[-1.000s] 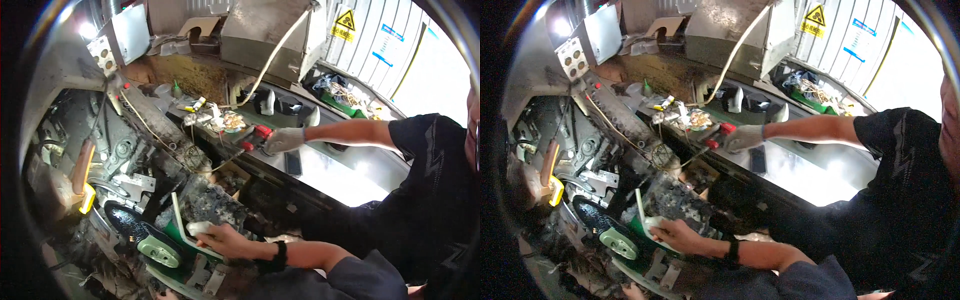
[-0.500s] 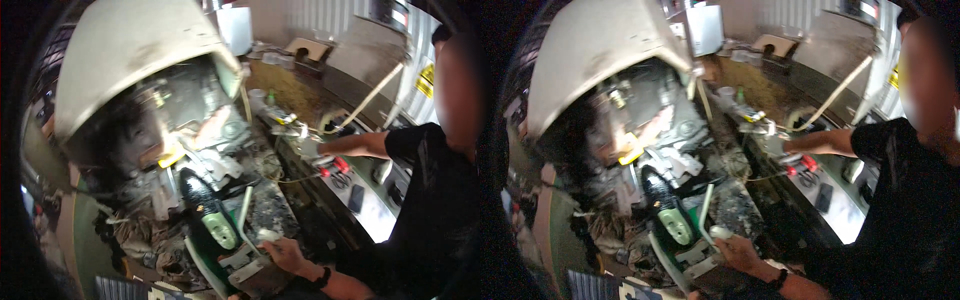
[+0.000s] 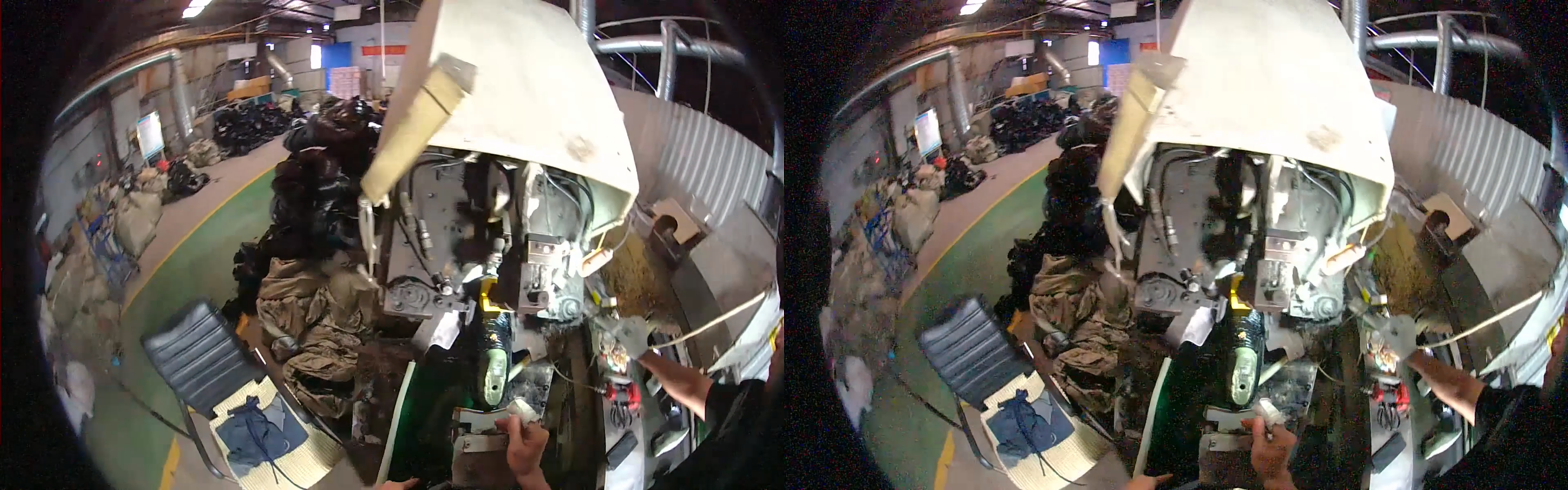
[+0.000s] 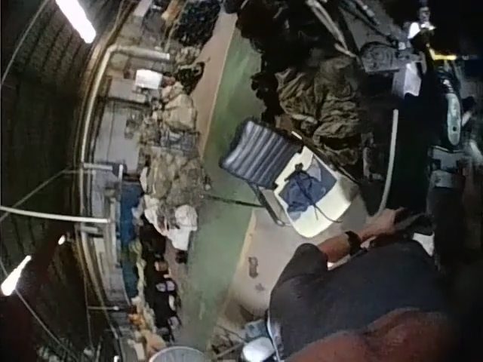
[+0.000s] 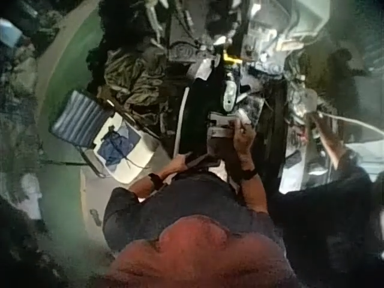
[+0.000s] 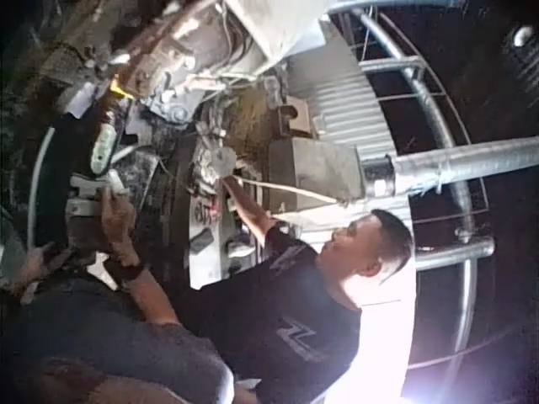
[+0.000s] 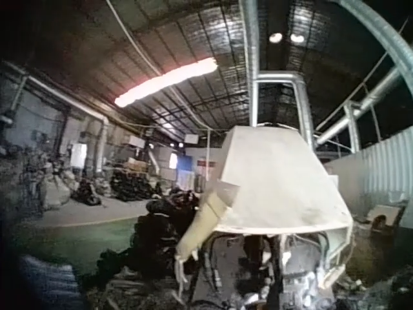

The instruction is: Placing shoes into a toe-lasting machine for shaping and sole attachment.

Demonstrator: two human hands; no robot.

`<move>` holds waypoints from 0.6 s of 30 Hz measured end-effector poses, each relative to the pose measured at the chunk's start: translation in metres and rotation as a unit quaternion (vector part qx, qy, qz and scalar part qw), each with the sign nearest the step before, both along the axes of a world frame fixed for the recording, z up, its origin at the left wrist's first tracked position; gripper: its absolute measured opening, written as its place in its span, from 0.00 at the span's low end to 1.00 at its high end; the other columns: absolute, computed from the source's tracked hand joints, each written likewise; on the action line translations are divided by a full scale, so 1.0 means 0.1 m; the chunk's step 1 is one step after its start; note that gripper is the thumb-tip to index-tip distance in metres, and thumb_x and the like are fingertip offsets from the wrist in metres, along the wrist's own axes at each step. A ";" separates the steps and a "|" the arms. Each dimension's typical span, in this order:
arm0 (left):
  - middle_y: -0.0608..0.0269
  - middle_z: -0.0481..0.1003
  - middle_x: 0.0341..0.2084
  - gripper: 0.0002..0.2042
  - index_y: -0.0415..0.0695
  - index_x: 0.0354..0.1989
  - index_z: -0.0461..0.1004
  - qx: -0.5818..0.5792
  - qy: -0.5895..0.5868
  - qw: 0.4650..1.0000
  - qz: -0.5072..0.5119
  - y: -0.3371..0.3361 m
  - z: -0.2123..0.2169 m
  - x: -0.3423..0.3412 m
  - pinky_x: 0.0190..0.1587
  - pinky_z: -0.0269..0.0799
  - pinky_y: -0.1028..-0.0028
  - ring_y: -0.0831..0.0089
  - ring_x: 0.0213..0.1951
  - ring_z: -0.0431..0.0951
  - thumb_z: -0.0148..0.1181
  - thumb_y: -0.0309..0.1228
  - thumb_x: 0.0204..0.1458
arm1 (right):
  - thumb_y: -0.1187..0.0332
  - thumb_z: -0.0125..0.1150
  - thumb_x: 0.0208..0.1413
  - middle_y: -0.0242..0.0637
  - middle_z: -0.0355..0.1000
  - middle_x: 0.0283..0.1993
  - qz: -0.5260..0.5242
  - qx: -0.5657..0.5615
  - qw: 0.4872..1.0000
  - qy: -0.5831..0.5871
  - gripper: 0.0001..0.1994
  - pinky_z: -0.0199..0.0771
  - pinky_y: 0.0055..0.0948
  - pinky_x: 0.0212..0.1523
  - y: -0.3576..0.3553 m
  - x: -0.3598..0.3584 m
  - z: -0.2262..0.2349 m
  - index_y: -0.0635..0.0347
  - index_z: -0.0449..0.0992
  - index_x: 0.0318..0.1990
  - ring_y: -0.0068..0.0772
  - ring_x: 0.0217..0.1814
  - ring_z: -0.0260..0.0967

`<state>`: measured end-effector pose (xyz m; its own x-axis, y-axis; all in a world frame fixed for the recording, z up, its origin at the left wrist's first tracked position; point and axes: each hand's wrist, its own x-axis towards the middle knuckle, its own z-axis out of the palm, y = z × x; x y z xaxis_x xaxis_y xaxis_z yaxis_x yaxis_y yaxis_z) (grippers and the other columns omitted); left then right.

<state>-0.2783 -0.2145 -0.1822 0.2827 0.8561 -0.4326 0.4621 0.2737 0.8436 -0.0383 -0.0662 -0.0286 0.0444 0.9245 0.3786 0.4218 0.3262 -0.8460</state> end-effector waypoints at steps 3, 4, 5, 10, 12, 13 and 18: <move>0.36 0.73 0.51 0.30 0.40 0.63 0.66 0.028 0.013 0.999 -0.017 -0.02 0.31 0.02 0.50 0.71 0.57 0.41 0.55 0.71 0.63 0.33 0.51 | 0.73 0.51 0.65 0.37 0.80 0.28 0.016 0.046 0.999 0.024 0.12 0.66 0.24 0.27 -0.03 -0.17 0.10 0.68 0.82 0.38 0.18 0.23 0.66; 0.39 0.72 0.52 0.31 0.39 0.64 0.64 0.066 0.051 0.996 -0.039 0.02 0.72 -0.01 0.53 0.71 0.59 0.45 0.55 0.72 0.64 0.31 0.50 | 0.73 0.50 0.65 0.37 0.81 0.30 0.030 0.056 0.998 0.006 0.13 0.68 0.24 0.29 -0.07 -0.17 0.17 0.68 0.83 0.37 0.19 0.25 0.68; 0.42 0.72 0.53 0.32 0.39 0.64 0.62 0.101 0.090 0.989 -0.060 0.11 1.16 -0.07 0.55 0.70 0.61 0.48 0.55 0.73 0.66 0.30 0.50 | 0.72 0.50 0.65 0.37 0.81 0.31 0.045 0.064 0.997 -0.011 0.13 0.69 0.24 0.31 -0.09 -0.19 0.25 0.67 0.83 0.36 0.20 0.27 0.71; 0.55 0.80 0.44 0.24 0.41 0.52 0.76 0.287 -0.167 0.941 0.069 0.33 2.39 -0.82 0.53 0.75 0.65 0.66 0.47 0.81 0.72 0.23 0.42 | 0.73 0.46 0.66 0.40 0.82 0.35 0.158 0.001 0.985 0.066 0.15 0.73 0.26 0.42 -0.26 -0.41 0.46 0.70 0.82 0.39 0.28 0.39 0.77; 0.43 0.77 0.46 0.29 0.40 0.59 0.64 0.242 -0.459 0.819 0.246 0.43 2.52 -0.78 0.53 0.75 0.54 0.53 0.48 0.80 0.65 0.20 0.45 | 0.72 0.45 0.67 0.43 0.80 0.46 0.240 -0.069 0.960 0.128 0.14 0.73 0.27 0.46 -0.35 -0.46 0.54 0.71 0.78 0.48 0.29 0.44 0.76; 0.40 0.76 0.46 0.30 0.39 0.60 0.61 0.252 -0.478 0.794 0.281 0.46 2.65 -0.81 0.54 0.75 0.51 0.48 0.48 0.79 0.65 0.23 0.47 | 0.72 0.45 0.67 0.43 0.80 0.46 0.244 -0.075 0.958 0.131 0.14 0.73 0.27 0.46 -0.39 -0.53 0.51 0.71 0.78 0.48 0.29 0.44 0.76; 0.38 0.76 0.45 0.32 0.39 0.62 0.60 0.314 -0.527 0.761 0.211 0.47 2.73 -0.79 0.54 0.75 0.47 0.43 0.48 0.79 0.67 0.27 0.49 | 0.64 0.55 0.66 0.38 0.71 0.59 0.312 -0.362 0.842 0.250 0.22 0.69 0.30 0.59 -0.72 -0.55 0.08 0.63 0.66 0.64 0.28 0.60 0.69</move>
<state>-0.3577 -0.1670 0.0907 -0.1685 0.9112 0.3759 -0.5782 -0.4002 0.7110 -0.0938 -0.1380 -0.0203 -0.5483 0.8078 -0.2165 -0.1089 -0.3257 -0.9392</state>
